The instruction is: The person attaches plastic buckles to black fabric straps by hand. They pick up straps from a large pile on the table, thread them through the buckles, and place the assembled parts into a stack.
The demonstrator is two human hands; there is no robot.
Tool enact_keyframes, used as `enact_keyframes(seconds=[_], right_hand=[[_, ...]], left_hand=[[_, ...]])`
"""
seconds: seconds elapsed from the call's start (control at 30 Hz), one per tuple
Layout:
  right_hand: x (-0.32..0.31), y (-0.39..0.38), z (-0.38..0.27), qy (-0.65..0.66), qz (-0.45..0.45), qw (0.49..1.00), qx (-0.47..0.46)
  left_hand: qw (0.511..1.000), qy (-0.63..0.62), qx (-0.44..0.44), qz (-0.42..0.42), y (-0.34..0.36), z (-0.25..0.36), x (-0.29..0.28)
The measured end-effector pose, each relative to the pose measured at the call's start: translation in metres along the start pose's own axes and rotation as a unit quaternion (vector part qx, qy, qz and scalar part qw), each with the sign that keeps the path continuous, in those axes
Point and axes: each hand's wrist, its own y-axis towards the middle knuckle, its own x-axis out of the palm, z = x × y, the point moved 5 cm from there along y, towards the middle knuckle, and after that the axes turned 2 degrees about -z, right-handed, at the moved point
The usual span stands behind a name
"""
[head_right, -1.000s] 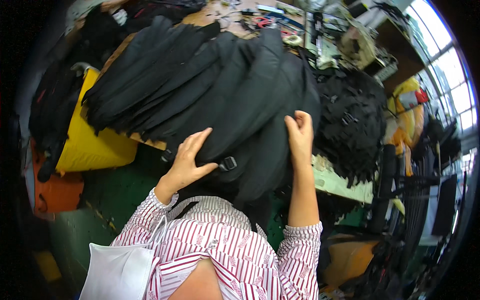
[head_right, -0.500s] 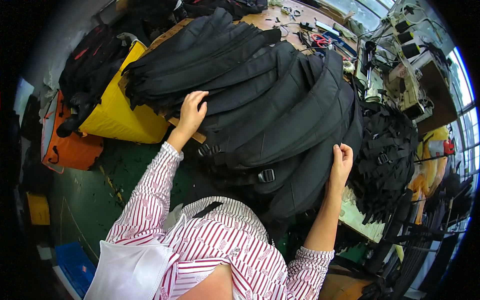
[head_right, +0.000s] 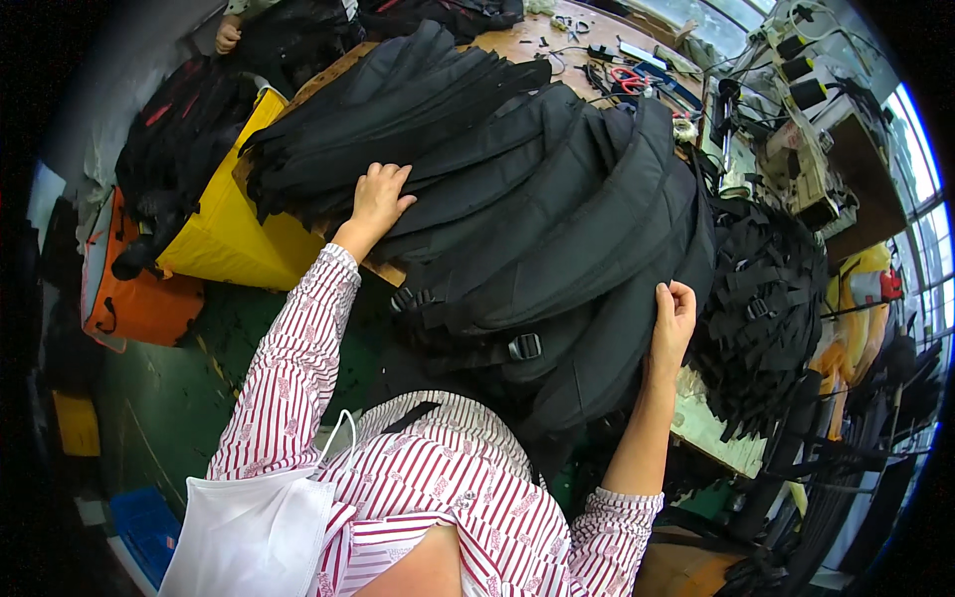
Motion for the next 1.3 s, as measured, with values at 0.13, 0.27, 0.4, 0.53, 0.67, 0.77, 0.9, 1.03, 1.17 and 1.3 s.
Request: enact_keyframes(seconds=[0.13, 0.27, 0.4, 0.53, 0.67, 0.77, 0.9, 1.03, 1.17, 1.3], right_hand=[[0.002, -0.001, -0.002, 0.018, 0.0, 1.0, -0.003], [0.002, -0.001, 0.002, 0.029, 0.0, 1.0, 0.002], [0.001, 0.0, 0.002, 0.019, 0.008, 1.0, 0.0], [0.002, 0.0, 0.001, 0.016, 0.005, 1.0, -0.012], [0.004, -0.001, 0.0, 0.035, 0.008, 0.999, 0.0], [0.005, -0.001, -0.002, 0.014, 0.001, 1.0, -0.01], [0.0, -0.001, 0.002, 0.013, 0.004, 1.0, -0.005], [0.002, 0.001, 0.004, 0.01, 0.002, 1.0, -0.002], [0.004, -0.001, 0.001, 0.007, 0.0, 1.0, -0.001], [0.004, -0.001, -0.002, 0.008, -0.001, 1.0, -0.009]], left_hand=[[0.999, -0.021, 0.036, 0.013, 0.002, -0.009, 0.002], [0.998, -0.038, 0.055, 0.008, 0.003, -0.012, 0.003], [0.995, -0.057, 0.069, 0.037, 0.003, -0.011, 0.002], [0.994, 0.008, 0.072, 0.079, 0.003, -0.008, 0.005], [0.995, -0.016, 0.061, 0.083, 0.009, -0.007, -0.001], [0.992, -0.056, 0.051, 0.1, 0.015, -0.005, -0.02], [0.992, -0.11, 0.006, 0.068, 0.021, -0.006, -0.043], [0.982, -0.176, -0.036, 0.064, 0.019, -0.018, -0.06], [0.961, -0.246, -0.064, 0.11, 0.012, -0.029, -0.088], [0.933, -0.306, -0.093, 0.167, -0.001, -0.03, -0.123]])
